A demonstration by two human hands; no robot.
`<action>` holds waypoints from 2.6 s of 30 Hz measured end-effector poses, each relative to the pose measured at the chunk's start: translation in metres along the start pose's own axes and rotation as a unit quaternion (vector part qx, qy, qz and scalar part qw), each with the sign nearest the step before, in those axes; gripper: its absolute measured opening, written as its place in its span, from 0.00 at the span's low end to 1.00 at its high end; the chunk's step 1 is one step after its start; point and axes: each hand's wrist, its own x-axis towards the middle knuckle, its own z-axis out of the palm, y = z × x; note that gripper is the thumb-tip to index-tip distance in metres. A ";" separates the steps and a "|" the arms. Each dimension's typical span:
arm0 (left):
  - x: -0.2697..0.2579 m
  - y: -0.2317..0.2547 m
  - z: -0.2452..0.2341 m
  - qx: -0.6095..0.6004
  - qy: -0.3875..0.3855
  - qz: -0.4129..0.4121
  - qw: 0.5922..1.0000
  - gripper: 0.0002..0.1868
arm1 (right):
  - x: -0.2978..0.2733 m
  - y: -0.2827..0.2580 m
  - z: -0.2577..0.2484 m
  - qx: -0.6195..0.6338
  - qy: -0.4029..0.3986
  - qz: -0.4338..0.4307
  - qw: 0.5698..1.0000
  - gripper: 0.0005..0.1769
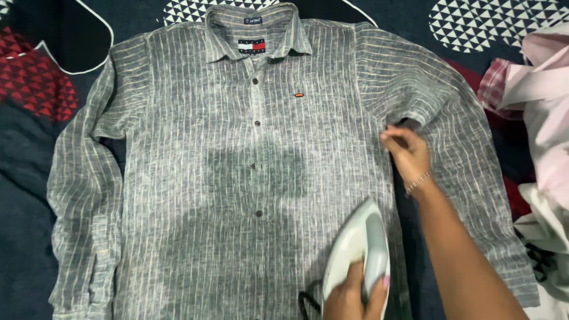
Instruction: The person irons a grey striped shirt on a bed, smoothing the fabric and sleeves with an electric iron. The person then flips the shirt over to iron the other side and finishes by ironing a pink shirt sleeve.
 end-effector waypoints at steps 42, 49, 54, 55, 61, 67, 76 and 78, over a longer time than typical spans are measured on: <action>0.157 0.059 -0.119 -0.016 0.152 0.069 0.986 0.25 | 0.004 -0.032 0.080 -0.481 0.029 -0.174 0.859 0.33; 0.354 0.104 -0.120 0.042 0.252 0.167 0.952 0.30 | 0.009 -0.026 0.079 -0.500 0.025 -0.174 0.848 0.36; 0.367 0.114 -0.140 0.073 0.209 0.105 0.970 0.34 | 0.010 -0.027 0.081 -0.579 0.017 -0.140 0.803 0.28; 0.340 0.103 -0.137 0.081 0.206 0.110 0.969 0.33 | 0.009 -0.029 0.082 -0.585 0.020 -0.146 0.797 0.28; 0.191 0.064 -0.137 0.033 0.207 0.092 0.974 0.27 | 0.006 -0.040 0.088 -0.546 0.008 -0.151 0.824 0.45; 0.309 0.088 -0.173 0.007 0.265 0.134 0.955 0.25 | 0.006 -0.039 0.089 -0.556 0.016 -0.146 0.818 0.47; 0.180 0.050 -0.143 0.022 0.155 -0.040 0.987 0.25 | 0.005 -0.045 0.090 -0.558 0.005 -0.145 0.817 0.51; 0.129 0.051 -0.134 0.052 0.181 -0.040 0.981 0.24 | 0.005 -0.045 0.092 -0.572 0.003 -0.139 0.809 0.56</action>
